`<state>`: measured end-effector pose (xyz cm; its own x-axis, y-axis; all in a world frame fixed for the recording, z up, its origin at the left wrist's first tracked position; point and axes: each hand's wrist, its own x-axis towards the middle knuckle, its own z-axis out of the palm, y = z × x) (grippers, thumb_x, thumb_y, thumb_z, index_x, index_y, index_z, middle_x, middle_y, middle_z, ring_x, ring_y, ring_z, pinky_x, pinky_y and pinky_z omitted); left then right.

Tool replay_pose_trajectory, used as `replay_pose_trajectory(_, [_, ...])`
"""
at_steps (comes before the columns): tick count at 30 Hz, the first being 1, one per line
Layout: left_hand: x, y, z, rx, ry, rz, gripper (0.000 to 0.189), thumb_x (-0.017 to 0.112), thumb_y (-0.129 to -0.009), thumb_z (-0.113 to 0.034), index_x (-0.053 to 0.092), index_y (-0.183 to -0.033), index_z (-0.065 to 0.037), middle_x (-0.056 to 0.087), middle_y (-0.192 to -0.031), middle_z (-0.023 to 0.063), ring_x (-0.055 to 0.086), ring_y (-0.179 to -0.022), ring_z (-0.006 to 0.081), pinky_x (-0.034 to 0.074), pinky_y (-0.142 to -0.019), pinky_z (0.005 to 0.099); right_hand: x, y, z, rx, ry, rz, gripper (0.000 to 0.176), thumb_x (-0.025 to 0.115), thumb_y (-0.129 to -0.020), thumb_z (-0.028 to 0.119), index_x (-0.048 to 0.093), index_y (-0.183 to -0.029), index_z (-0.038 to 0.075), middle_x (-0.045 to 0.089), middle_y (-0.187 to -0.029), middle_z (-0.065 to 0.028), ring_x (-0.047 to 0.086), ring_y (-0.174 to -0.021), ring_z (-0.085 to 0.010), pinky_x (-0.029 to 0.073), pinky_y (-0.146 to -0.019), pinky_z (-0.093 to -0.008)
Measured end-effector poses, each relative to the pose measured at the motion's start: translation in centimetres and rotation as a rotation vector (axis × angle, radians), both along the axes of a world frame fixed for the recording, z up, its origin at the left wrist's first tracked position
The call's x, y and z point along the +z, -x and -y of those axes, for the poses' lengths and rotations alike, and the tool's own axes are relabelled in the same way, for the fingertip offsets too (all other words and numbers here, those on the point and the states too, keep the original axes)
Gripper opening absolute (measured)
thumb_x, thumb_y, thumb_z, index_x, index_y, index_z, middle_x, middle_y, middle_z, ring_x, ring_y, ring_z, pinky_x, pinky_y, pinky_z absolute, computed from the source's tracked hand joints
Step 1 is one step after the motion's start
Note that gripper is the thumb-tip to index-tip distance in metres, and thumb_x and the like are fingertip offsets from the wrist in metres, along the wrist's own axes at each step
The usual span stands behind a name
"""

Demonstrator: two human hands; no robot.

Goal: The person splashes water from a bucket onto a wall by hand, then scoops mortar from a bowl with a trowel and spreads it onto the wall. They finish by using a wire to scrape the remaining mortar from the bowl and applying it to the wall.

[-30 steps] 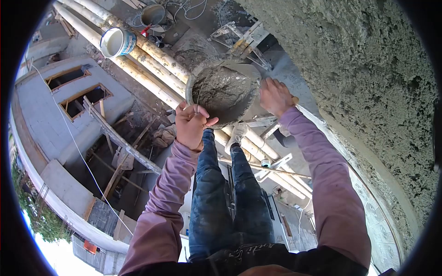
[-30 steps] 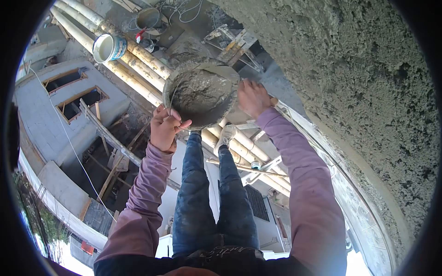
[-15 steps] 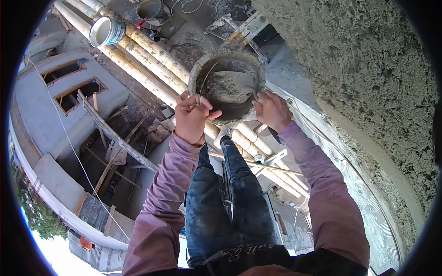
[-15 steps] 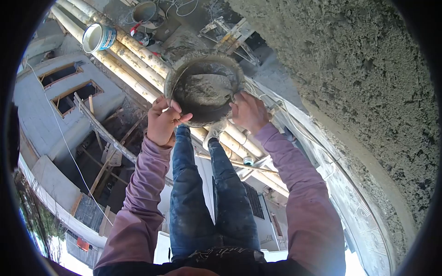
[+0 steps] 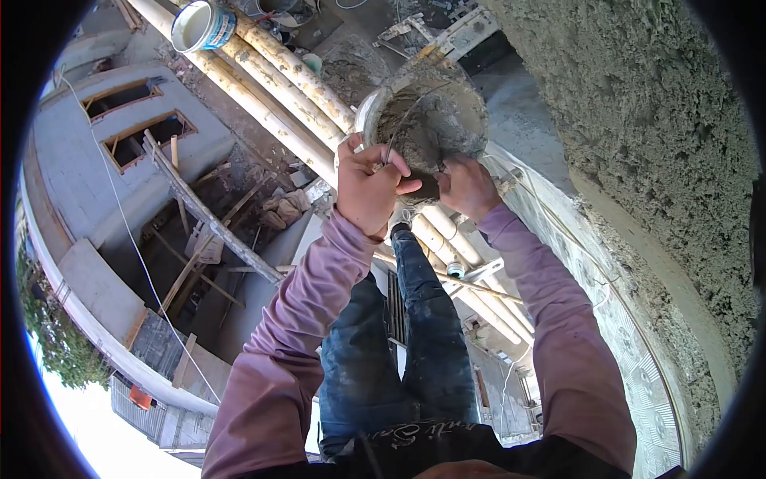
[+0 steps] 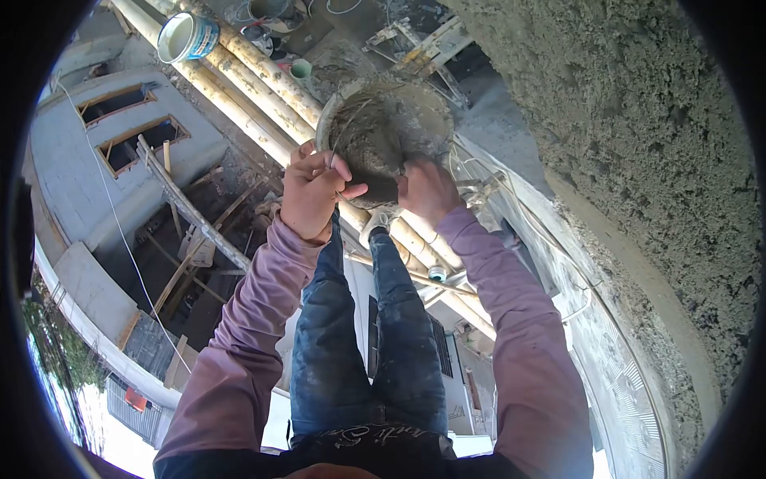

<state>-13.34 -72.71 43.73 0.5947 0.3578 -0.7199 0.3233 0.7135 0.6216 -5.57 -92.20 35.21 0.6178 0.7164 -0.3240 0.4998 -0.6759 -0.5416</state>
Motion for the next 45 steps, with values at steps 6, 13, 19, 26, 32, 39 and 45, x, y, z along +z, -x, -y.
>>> replay_pose_trajectory(6, [0.8,0.8,-1.6,-0.097,-0.077,0.019,0.017,0.053,-0.079,0.014,0.061,-0.065,0.006,0.035,-0.133,0.0227,0.039,-0.134,0.0328,0.068,-0.062,0.0354,1.3,0.8,3.4,-0.171,-0.050,-0.124,0.022,0.067,-0.090,0.013,0.064,-0.103,-0.005,0.067,-0.092,-0.0225,0.067,-0.082,-0.0400,0.052,-0.071,-0.0466])
replay_pose_trajectory(13, [0.2,1.9,-1.9,-0.025,-0.044,-0.010,0.012,0.054,-0.081,0.011,0.061,-0.072,0.007,0.042,-0.123,0.0170,0.064,-0.093,0.0202,0.067,-0.069,0.0368,-0.6,0.5,3.5,-0.190,-0.161,-0.189,0.022,0.064,-0.095,0.016,0.059,-0.105,-0.002,0.061,-0.085,-0.0180,0.059,-0.069,-0.0344,0.045,-0.064,-0.0428])
replay_pose_trajectory(19, [-1.9,2.6,-2.5,-0.015,0.002,0.017,0.011,0.052,-0.077,0.012,0.060,-0.072,0.006,0.039,-0.113,0.0100,0.060,-0.075,0.0159,0.067,-0.076,0.0391,1.1,-1.6,2.1,-0.172,-0.061,-0.017,0.025,0.068,-0.089,0.019,0.060,-0.104,0.000,0.064,-0.096,-0.0200,0.064,-0.085,-0.0423,0.051,-0.074,-0.0482])
replay_pose_trajectory(26, [-5.9,4.1,-2.2,0.091,0.004,-0.006,0.010,0.049,-0.078,0.014,0.057,-0.079,0.010,0.056,-0.099,0.0141,0.061,-0.078,0.0159,0.067,-0.067,0.0361,11.1,-6.2,-0.7,-0.001,-0.006,-0.048,0.022,0.071,-0.088,0.016,0.063,-0.095,-0.003,0.064,-0.079,-0.0182,0.064,-0.066,-0.0332,0.051,-0.062,-0.0394])
replay_pose_trajectory(32, [-6.2,5.3,-2.1,0.099,-0.040,-0.042,0.011,0.048,-0.081,0.016,0.054,-0.089,0.013,0.057,-0.096,0.0121,0.062,-0.078,0.0154,0.067,-0.068,0.0360,16.4,-12.7,1.7,-0.317,-0.040,-1.076,0.025,0.061,-0.099,0.021,0.063,-0.090,-0.002,0.060,-0.067,-0.0064,0.053,-0.052,-0.0069,0.039,-0.047,-0.0257])
replay_pose_trajectory(39, [-6.1,5.8,-1.8,0.070,-0.025,-0.102,0.042,0.050,-0.084,0.015,0.030,-0.121,0.016,0.060,-0.092,0.0114,0.062,-0.074,0.0151,0.066,-0.066,0.0344,24.1,-6.2,9.2,-0.774,-0.205,0.078,0.026,0.045,-0.105,0.015,0.062,-0.093,-0.001,0.053,-0.068,-0.0005,0.037,-0.050,-0.0029,0.029,-0.046,-0.0191])
replay_pose_trajectory(45, [-4.3,4.7,-1.1,0.021,-0.045,-0.028,0.004,0.054,-0.080,0.011,0.057,-0.081,0.008,0.051,-0.107,0.0148,0.064,-0.084,0.0162,0.067,-0.068,0.0355,13.4,-3.9,5.0,-0.197,0.239,0.105,0.021,0.068,-0.086,0.012,0.061,-0.102,0.000,0.062,-0.094,-0.0179,0.063,-0.082,-0.0416,0.050,-0.070,-0.0467])
